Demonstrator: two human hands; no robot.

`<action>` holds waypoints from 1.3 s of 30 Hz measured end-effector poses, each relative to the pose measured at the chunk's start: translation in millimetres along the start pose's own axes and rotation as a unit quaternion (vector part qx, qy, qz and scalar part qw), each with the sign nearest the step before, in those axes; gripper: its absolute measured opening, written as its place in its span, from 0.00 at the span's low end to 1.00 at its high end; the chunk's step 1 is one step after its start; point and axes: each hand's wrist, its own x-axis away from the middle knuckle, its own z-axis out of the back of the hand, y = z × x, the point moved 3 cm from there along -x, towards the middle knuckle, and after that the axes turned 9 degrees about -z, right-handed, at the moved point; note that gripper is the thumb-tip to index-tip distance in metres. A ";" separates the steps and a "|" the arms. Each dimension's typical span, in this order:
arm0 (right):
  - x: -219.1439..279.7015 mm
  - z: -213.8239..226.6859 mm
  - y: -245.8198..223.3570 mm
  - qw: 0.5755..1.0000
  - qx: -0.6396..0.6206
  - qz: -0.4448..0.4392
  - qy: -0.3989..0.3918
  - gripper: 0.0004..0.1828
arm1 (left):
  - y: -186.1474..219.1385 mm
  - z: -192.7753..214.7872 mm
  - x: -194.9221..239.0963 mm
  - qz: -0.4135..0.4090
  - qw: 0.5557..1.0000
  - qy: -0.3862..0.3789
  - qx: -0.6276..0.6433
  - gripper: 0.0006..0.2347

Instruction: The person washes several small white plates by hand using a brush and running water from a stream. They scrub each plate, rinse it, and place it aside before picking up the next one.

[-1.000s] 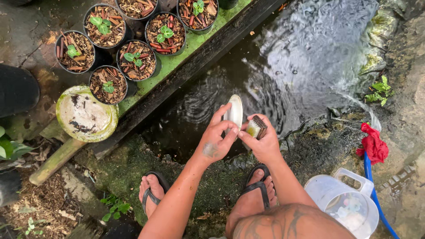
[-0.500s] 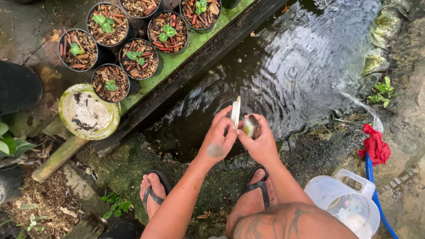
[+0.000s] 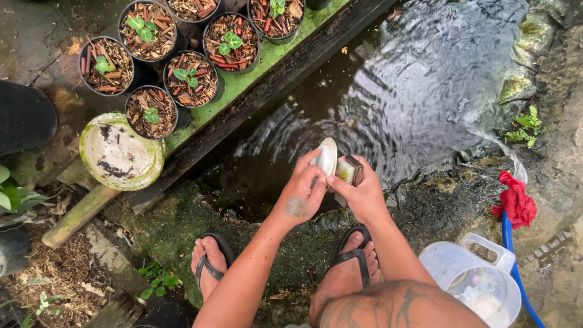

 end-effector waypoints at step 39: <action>1.4 -97.1 42.7 0.828 0.506 0.233 -0.064 0.27 | -92.5 50.2 46.3 0.204 0.910 0.262 0.249 0.20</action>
